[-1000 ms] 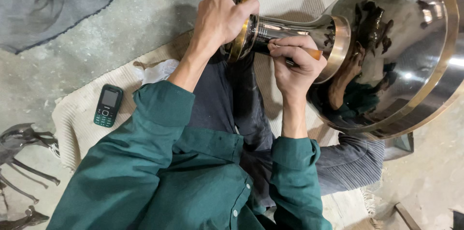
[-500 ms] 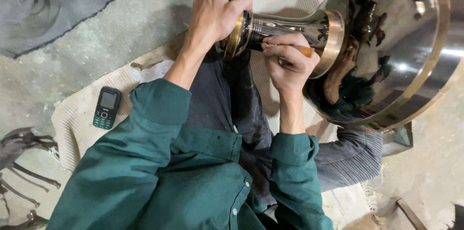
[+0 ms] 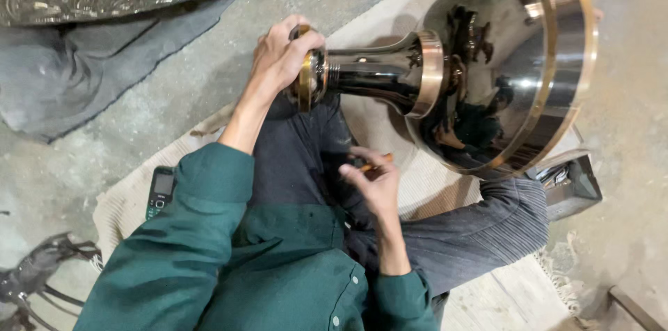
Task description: The person sits on the floor and uses a small tool to rub and polish the neck and base of a large, shiny metal object. They rotate the object to access different areas and continue the polishing motion throughout the clip.
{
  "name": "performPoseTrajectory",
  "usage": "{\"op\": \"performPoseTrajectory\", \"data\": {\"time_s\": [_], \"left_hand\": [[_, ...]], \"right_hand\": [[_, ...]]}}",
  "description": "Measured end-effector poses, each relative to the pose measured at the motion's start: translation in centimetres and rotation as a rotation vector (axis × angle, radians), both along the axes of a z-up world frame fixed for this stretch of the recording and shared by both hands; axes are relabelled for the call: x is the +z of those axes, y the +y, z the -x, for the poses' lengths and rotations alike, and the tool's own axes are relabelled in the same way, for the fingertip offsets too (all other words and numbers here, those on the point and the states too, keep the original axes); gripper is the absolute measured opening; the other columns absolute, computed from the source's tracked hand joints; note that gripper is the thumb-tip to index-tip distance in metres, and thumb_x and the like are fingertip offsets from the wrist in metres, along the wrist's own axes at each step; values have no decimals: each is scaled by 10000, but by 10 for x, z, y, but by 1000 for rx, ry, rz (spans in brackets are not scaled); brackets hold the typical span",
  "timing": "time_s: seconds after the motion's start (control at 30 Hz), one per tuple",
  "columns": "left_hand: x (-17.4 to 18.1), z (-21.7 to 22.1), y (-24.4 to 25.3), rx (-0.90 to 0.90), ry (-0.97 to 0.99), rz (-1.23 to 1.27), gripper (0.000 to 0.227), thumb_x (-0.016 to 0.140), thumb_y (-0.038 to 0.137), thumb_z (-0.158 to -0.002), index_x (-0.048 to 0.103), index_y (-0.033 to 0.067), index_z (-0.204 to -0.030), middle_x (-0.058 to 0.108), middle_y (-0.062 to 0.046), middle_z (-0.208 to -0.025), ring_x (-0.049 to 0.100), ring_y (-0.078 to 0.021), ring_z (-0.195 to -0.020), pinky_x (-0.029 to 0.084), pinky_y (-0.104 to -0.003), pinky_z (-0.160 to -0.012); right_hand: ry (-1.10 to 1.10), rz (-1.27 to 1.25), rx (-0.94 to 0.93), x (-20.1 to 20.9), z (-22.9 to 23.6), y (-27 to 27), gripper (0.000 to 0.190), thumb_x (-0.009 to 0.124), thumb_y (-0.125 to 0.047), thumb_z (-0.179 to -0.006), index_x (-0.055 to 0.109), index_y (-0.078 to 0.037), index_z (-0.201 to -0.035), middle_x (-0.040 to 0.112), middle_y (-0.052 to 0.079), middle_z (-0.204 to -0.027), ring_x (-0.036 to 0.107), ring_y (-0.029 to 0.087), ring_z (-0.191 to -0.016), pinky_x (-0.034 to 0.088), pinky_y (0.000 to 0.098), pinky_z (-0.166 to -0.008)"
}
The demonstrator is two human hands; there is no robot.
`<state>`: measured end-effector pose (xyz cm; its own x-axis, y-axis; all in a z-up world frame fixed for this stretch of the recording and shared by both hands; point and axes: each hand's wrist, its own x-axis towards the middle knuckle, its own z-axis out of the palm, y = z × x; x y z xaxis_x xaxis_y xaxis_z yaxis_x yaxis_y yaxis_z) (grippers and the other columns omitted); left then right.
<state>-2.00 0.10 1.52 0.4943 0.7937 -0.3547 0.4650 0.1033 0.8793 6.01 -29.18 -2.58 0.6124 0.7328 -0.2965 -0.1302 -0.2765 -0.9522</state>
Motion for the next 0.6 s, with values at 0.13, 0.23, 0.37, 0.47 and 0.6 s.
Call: {"op": "performPoseTrajectory", "data": {"time_s": [0.13, 0.23, 0.37, 0.47, 0.6], "left_hand": [[9, 7, -18, -5, -29, -175, 495, 637, 487, -766, 726, 112, -1076, 740, -148, -975, 695, -299, -963, 515, -401, -844], [5, 12, -34, -3, -5, -175, 473, 624, 478, -809, 719, 103, -1081, 731, -147, -978, 684, -294, -951, 507, -397, -836], [-3, 26, -55, -13, -14, -90, 443, 606, 463, -855, 696, 85, -1069, 748, -131, -941, 705, -259, -924, 513, -379, -839], [-6, 33, -81, -52, -120, -42, 404, 626, 440, -897, 696, 61, -1020, 741, -110, -951, 685, -229, -934, 509, -355, -852], [-1, 48, -127, -61, -187, 36, 393, 663, 424, -907, 689, 60, -1052, 697, -96, -941, 644, -199, -923, 497, -328, -842]], "right_hand": [[-190, 85, 35, -10, 28, 7, 598, 933, -107, -706, 717, -16, -1256, 752, 74, -1041, 685, 130, -894, 564, 274, -810], [-212, 122, -50, -10, 38, 22, 705, 952, -168, -643, 694, -22, -1283, 758, 69, -1074, 670, 133, -851, 558, 268, -792], [-298, -106, -1, 1, 33, 26, 807, 964, -163, -642, 598, 10, -1340, 722, 82, -1168, 661, 133, -1068, 512, 281, -942], [-231, -25, 48, 13, 24, 15, 702, 959, -178, -644, 676, 4, -1261, 725, 85, -1097, 641, 152, -1001, 502, 302, -906], [-297, 81, 70, 27, 11, -20, 589, 980, -181, -604, 778, -4, -1129, 729, 81, -944, 649, 160, -846, 525, 308, -801]]}}
